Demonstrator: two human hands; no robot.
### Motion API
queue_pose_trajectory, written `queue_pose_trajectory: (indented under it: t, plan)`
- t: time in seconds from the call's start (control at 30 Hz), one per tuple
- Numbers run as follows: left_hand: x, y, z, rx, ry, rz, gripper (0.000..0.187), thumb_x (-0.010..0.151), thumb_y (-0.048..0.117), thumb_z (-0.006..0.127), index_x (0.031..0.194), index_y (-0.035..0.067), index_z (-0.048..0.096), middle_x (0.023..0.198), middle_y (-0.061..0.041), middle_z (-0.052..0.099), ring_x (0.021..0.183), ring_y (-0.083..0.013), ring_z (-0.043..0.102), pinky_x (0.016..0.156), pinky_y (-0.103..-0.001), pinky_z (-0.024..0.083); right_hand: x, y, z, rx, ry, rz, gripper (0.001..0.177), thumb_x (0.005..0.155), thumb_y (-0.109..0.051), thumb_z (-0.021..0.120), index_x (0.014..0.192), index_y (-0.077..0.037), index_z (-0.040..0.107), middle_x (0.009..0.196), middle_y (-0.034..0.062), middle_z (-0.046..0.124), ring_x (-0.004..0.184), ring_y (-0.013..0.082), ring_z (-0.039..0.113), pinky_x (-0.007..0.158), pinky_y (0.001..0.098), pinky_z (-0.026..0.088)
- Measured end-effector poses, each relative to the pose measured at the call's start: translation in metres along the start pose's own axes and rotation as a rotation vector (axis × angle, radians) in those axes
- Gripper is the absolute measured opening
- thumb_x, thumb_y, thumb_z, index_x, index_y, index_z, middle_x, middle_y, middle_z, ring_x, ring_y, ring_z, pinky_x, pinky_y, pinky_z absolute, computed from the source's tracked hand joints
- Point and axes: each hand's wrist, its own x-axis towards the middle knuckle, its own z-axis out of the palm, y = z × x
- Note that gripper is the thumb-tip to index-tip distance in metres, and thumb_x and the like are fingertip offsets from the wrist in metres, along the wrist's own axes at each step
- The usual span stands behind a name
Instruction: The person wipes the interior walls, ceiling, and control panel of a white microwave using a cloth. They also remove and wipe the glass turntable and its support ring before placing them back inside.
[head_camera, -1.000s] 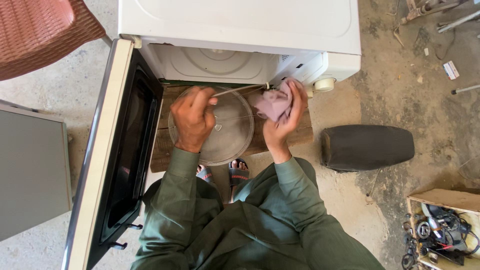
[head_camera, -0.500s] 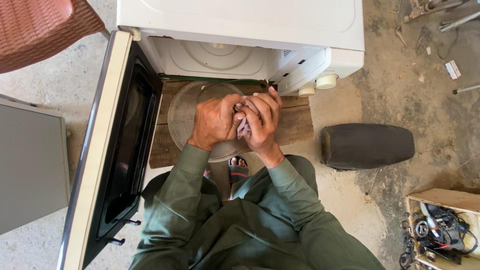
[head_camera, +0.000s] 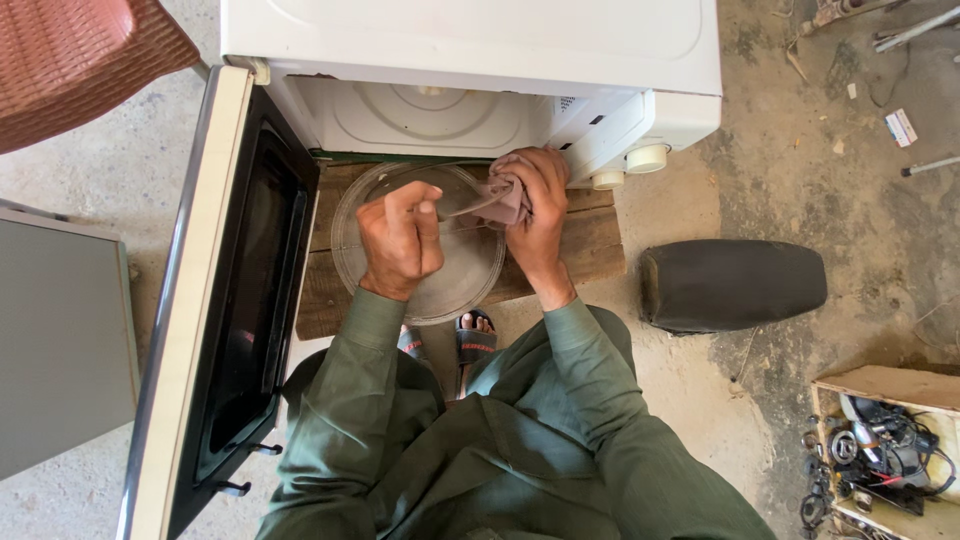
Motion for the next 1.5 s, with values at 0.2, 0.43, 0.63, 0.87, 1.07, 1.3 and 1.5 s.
queue_pose_trajectory:
  t: [0.2,0.43,0.63,0.87,1.07,1.3,1.5]
  plan:
    - [0.004,0.003,0.006,0.127,-0.107,0.125,0.013,0.095,0.000,0.060,0.109,0.002,0.059,0.066,-0.004,0.058,0.051,-0.0189,0.056,0.049,-0.036,0.048,-0.008,-0.032,0.008,-0.115,0.015,-0.262,0.023,0.091,-0.020,0.081,0.108,-0.008,0.071,0.116,0.0084,0.068,0.116,0.0276,0.064,0.115,0.0545,0.046]
    - [0.010,0.004,-0.003,0.012,-0.010,0.174,0.019,0.090,-0.008,0.057,0.105,0.003,0.054,0.070,-0.004,0.062,0.050,-0.0165,0.055,0.048,-0.035,0.046,0.005,-0.025,-0.003,-0.006,-0.007,-0.144,0.028,0.085,-0.015,0.084,0.107,-0.008,0.068,0.112,0.0077,0.067,0.112,0.0275,0.064,0.114,0.0534,0.047]
    - [0.005,0.001,-0.005,-0.012,0.043,0.138,0.021,0.089,-0.011,0.053,0.105,0.003,0.052,0.071,-0.005,0.060,0.052,-0.0175,0.056,0.049,-0.035,0.047,0.008,-0.020,-0.008,0.114,-0.026,0.056,0.029,0.088,-0.005,0.079,0.115,-0.004,0.066,0.118,0.0119,0.066,0.119,0.0298,0.065,0.119,0.0553,0.047]
    - [0.007,0.013,-0.004,0.202,-0.134,0.232,0.013,0.092,0.008,0.064,0.103,0.005,0.057,0.076,-0.006,0.061,0.062,-0.0220,0.060,0.058,-0.037,0.049,-0.007,-0.050,-0.005,-0.006,-0.075,-0.238,0.030,0.086,-0.011,0.078,0.112,-0.001,0.066,0.115,0.0142,0.066,0.114,0.0326,0.063,0.110,0.0548,0.051]
    - [0.030,0.025,-0.012,0.206,-0.101,0.264,0.018,0.102,0.020,0.062,0.108,0.003,0.057,0.098,-0.013,0.070,0.087,-0.0262,0.068,0.074,-0.039,0.054,-0.012,-0.017,0.008,0.237,0.047,0.029,0.024,0.090,-0.008,0.078,0.111,-0.008,0.066,0.113,0.0079,0.070,0.113,0.0249,0.069,0.096,0.0423,0.061]
    - [0.044,0.014,-0.018,0.169,0.190,0.008,0.041,0.118,0.040,0.040,0.128,0.001,0.051,0.117,-0.014,0.065,0.110,-0.0306,0.066,0.095,-0.043,0.055,-0.031,0.025,0.006,0.896,0.123,0.541,0.025,0.103,0.001,0.055,0.128,-0.002,0.060,0.119,0.0123,0.072,0.109,0.0247,0.072,0.095,0.0377,0.063]
    - [0.020,0.006,-0.021,0.061,-0.016,-0.199,0.003,0.102,0.006,0.063,0.105,0.003,0.063,0.086,-0.009,0.071,0.072,-0.0215,0.070,0.062,-0.037,0.052,-0.027,0.025,0.008,1.016,0.062,0.459,0.043,0.096,0.016,0.046,0.134,0.000,0.058,0.124,0.0141,0.068,0.107,0.0225,0.069,0.091,0.0330,0.059]
